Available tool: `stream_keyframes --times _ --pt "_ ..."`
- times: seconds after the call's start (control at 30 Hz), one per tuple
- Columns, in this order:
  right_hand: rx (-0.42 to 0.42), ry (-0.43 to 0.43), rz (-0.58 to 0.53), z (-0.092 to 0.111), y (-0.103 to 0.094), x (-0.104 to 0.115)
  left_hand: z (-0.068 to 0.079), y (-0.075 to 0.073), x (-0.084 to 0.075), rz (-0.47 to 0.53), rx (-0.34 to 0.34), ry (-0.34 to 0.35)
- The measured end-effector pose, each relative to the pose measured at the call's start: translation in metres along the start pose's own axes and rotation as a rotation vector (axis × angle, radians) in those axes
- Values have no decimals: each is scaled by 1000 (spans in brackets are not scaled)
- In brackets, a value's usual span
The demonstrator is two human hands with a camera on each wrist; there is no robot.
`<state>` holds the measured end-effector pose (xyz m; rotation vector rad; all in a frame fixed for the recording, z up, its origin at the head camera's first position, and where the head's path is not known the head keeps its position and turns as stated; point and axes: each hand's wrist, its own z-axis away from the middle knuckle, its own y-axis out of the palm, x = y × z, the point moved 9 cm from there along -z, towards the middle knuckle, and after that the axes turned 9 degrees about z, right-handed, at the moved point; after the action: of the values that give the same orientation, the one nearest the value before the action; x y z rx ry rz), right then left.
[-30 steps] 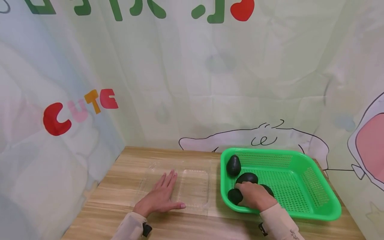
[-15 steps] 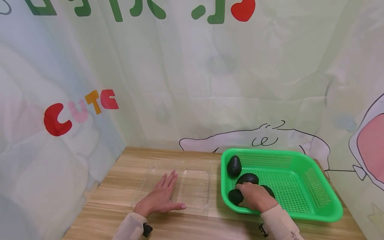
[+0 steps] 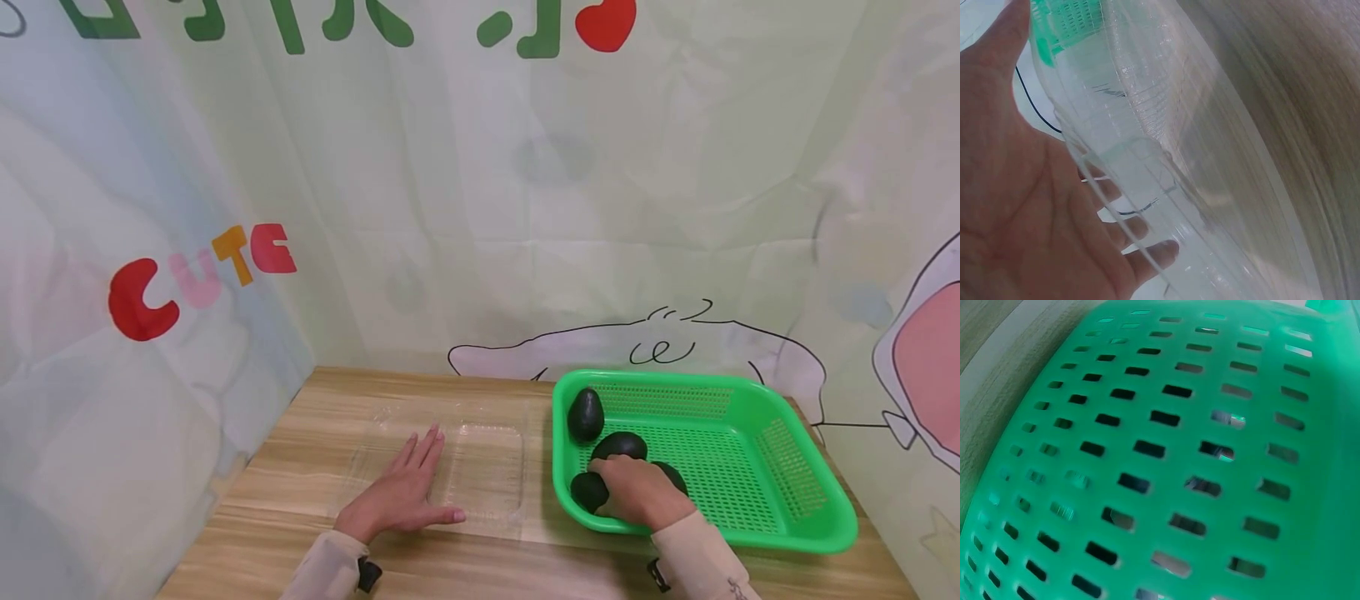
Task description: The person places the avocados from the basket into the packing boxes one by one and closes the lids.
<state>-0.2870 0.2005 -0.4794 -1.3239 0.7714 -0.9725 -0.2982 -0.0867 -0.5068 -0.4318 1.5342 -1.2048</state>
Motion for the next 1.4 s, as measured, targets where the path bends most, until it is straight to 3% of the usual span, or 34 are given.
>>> stream_keyframes --times 0.7,1.4 --pt "31 20 -16 0 3 -5 -2 3 4 -1 8 -9" --pt "-51 107 -109 12 -3 -19 -3 4 4 -14 13 -12"
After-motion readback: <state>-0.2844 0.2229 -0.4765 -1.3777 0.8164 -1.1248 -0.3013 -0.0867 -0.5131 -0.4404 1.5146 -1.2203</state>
